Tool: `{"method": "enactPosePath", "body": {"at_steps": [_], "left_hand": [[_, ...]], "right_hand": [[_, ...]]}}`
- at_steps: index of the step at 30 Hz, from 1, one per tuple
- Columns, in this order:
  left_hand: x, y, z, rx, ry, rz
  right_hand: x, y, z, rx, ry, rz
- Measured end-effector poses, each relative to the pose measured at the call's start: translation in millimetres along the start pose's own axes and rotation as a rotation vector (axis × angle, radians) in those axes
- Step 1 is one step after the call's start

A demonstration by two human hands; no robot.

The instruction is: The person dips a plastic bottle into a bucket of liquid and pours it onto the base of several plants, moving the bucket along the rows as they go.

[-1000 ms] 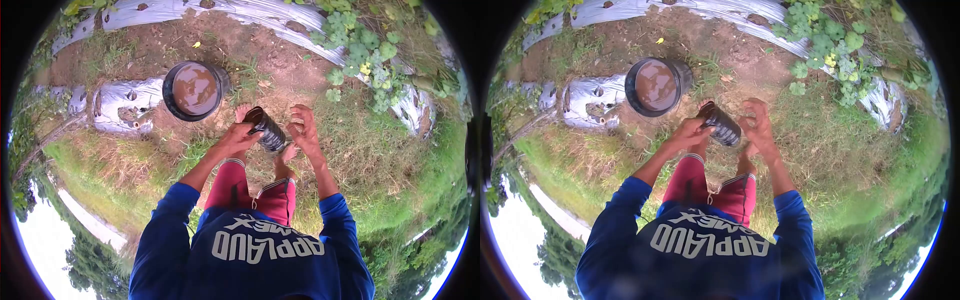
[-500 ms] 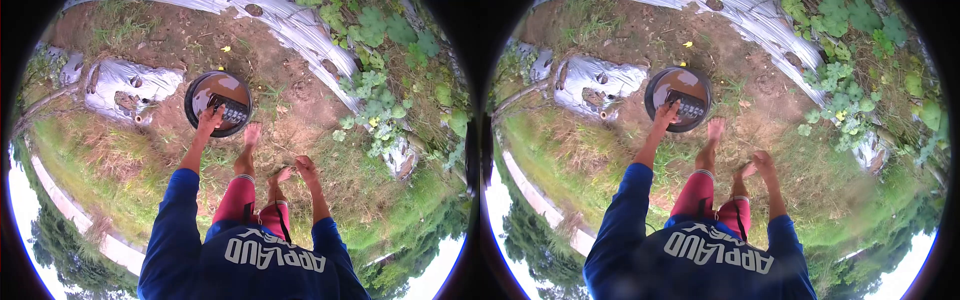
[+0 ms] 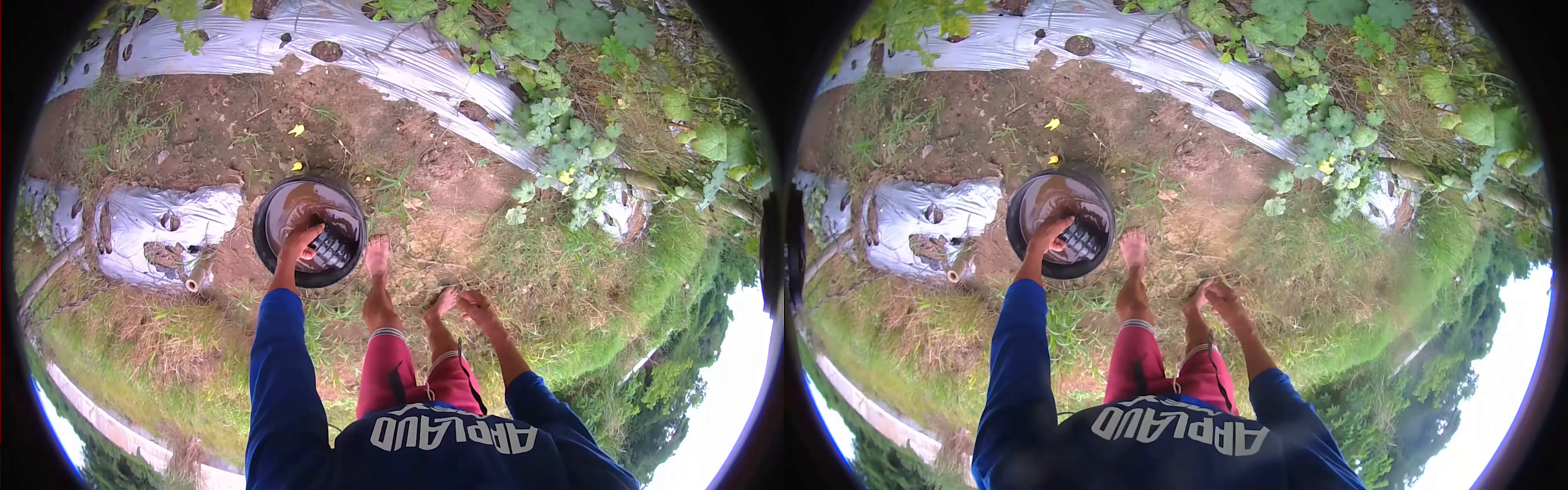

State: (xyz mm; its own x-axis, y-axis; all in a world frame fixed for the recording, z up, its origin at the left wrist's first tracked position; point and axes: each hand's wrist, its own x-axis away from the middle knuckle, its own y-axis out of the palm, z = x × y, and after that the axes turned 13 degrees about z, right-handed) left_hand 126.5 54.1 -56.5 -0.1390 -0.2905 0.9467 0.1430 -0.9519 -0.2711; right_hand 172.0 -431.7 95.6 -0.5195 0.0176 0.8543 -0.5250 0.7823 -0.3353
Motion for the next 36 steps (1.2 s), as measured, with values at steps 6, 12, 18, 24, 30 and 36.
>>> {"method": "enactPosePath", "body": {"at_steps": [6,12,18,24,30,36], "left_hand": [[-13.1,2.2,18.4,-0.061,0.071,0.016],[-19.9,12.0,29.4,-0.169,0.086,0.051],[-17.7,28.5,25.3,-0.186,0.378,0.188],[-77.0,43.9,-26.1,-0.299,0.805,0.273],[-66.1,66.8,-56.0,-0.004,0.751,0.319],[56.0,72.7,-22.2,-0.359,0.848,0.780]], "right_hand": [[0.5,13.2,-0.4,-0.021,-0.017,-0.022],[9.8,13.8,-17.6,-0.064,0.013,-0.039],[9.9,2.3,13.9,-0.054,-0.001,0.006],[12.2,-0.5,50.3,-0.040,-0.092,0.058],[20.1,-4.9,79.6,-0.072,-0.075,0.077],[40.7,-33.9,107.4,-0.462,-0.107,0.053]]}}
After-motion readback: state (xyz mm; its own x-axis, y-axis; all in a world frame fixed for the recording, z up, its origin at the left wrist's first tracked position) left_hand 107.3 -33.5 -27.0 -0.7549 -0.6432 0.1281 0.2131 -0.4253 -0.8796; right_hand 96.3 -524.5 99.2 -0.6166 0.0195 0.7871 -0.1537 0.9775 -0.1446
